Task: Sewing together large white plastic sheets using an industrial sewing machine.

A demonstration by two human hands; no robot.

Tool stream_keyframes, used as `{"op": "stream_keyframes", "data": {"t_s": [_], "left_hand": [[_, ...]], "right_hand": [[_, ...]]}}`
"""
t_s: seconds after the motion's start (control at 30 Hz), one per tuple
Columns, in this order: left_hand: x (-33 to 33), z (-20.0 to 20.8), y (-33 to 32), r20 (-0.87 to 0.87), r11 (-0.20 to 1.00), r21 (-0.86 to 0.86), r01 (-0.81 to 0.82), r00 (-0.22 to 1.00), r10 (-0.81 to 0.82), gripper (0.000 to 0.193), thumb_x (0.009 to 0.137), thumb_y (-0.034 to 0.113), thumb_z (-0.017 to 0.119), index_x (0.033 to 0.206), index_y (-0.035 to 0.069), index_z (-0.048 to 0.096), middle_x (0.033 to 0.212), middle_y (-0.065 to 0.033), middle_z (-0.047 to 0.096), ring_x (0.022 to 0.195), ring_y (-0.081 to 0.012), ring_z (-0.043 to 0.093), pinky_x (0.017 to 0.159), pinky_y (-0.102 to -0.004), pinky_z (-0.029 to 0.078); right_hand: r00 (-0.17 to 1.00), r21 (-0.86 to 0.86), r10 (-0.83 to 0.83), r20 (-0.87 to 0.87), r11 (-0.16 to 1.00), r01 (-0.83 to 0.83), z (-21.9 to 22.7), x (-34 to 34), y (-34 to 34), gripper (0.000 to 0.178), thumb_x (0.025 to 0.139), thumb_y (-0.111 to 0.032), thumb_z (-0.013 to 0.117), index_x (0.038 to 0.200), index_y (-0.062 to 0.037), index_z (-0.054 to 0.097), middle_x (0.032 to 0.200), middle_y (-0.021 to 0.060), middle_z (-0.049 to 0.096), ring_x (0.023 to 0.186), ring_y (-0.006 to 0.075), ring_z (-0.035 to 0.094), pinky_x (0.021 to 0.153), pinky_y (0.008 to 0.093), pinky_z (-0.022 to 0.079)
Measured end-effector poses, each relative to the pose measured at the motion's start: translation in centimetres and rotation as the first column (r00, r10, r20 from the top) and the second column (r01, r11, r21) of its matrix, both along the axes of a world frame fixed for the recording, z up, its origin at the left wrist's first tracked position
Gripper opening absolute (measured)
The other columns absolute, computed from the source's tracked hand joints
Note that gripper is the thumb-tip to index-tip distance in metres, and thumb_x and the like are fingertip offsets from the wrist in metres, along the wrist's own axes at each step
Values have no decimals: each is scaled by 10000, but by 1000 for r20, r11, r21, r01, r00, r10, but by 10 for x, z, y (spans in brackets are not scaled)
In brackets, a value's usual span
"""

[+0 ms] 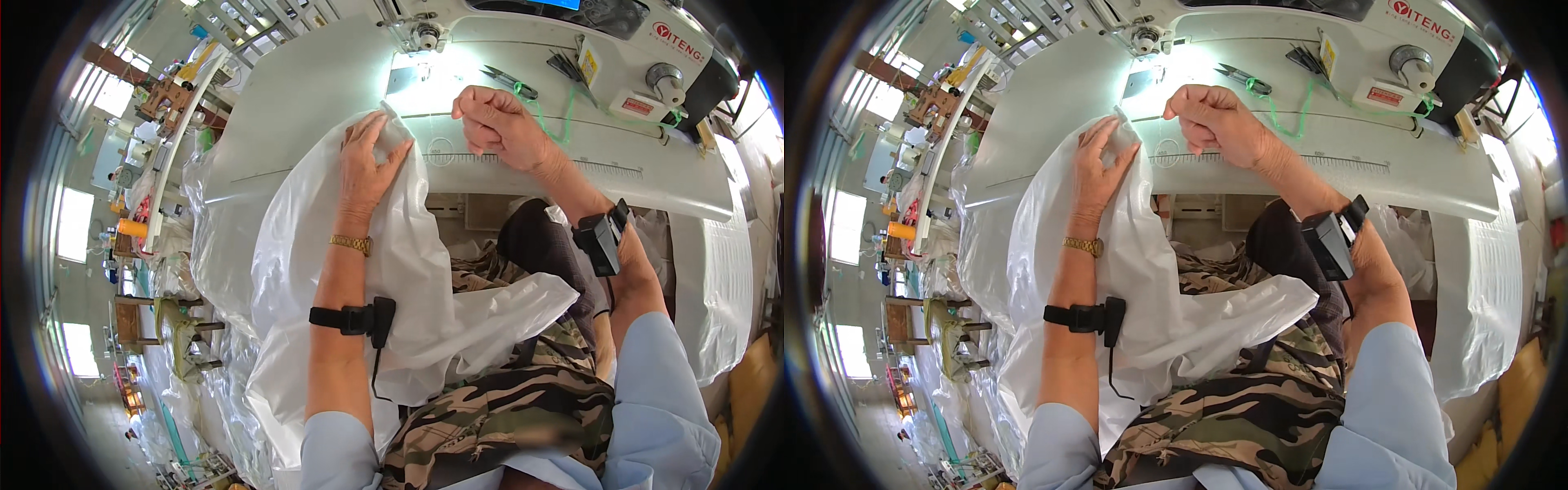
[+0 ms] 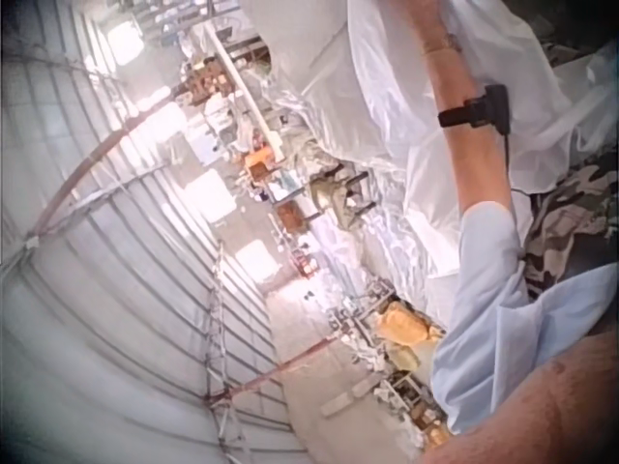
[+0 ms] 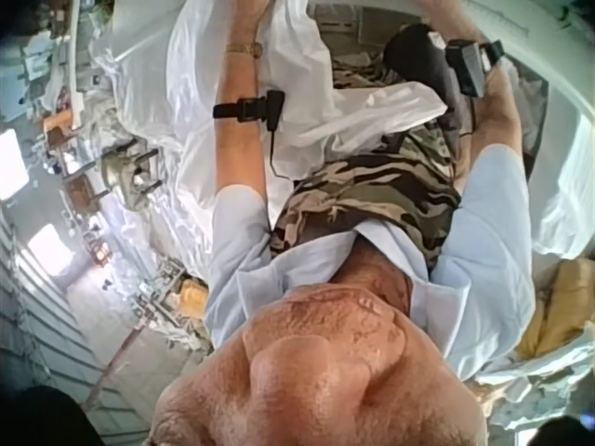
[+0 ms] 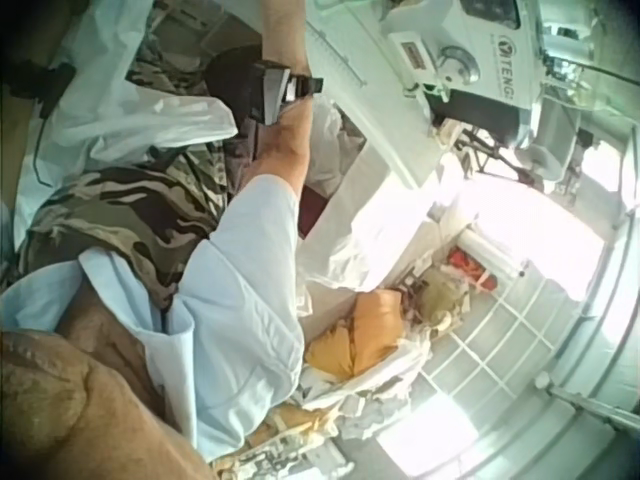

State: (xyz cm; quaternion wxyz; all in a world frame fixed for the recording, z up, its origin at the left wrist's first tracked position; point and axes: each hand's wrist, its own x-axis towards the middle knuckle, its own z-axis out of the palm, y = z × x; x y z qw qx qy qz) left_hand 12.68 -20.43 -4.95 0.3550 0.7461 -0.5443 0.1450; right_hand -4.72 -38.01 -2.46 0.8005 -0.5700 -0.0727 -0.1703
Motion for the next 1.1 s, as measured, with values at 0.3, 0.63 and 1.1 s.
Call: {"op": "stream_keyframes", "data": {"t_s": [0.3, 0.63, 1.1], "left_hand": [[-4, 3, 0, -113, 1000, -16, -11, 994, 9, 473, 808, 219, 766, 1212, 24, 615, 1267, -119, 598, 1197, -272, 532, 1000, -383, 442], [-1, 2, 1, -114, 1000, -31, -1, 993, -3, 472, 802, 232, 763, 1193, 12, 614, 1256, -138, 599, 1191, -302, 528, 1007, -410, 442], [11, -2, 0, -513, 958, -288, 4, 844, -158, 339, 942, 125, 604, 1260, 8, 591, 1235, -99, 613, 1157, -165, 553, 989, -290, 424]], "right_hand": [[844, -786, -498, 201, 431, 442, -17, 8, 14, 288, 918, -333, 633, 1003, -58, 639, 804, -6, 569, 738, 143, 539, 714, 308, 448], [829, -901, -493, 265, 179, 394, -20, -10, 12, 146, 873, -165, 653, 859, -42, 575, 1123, 92, 641, 994, 282, 593, 895, 382, 433], [783, -971, -575, 236, -102, 218, -19, 29, 52, 501, 907, -326, 601, 1283, 2, 554, 1440, 155, 451, 1397, 338, 318, 1122, 483, 264]]}}
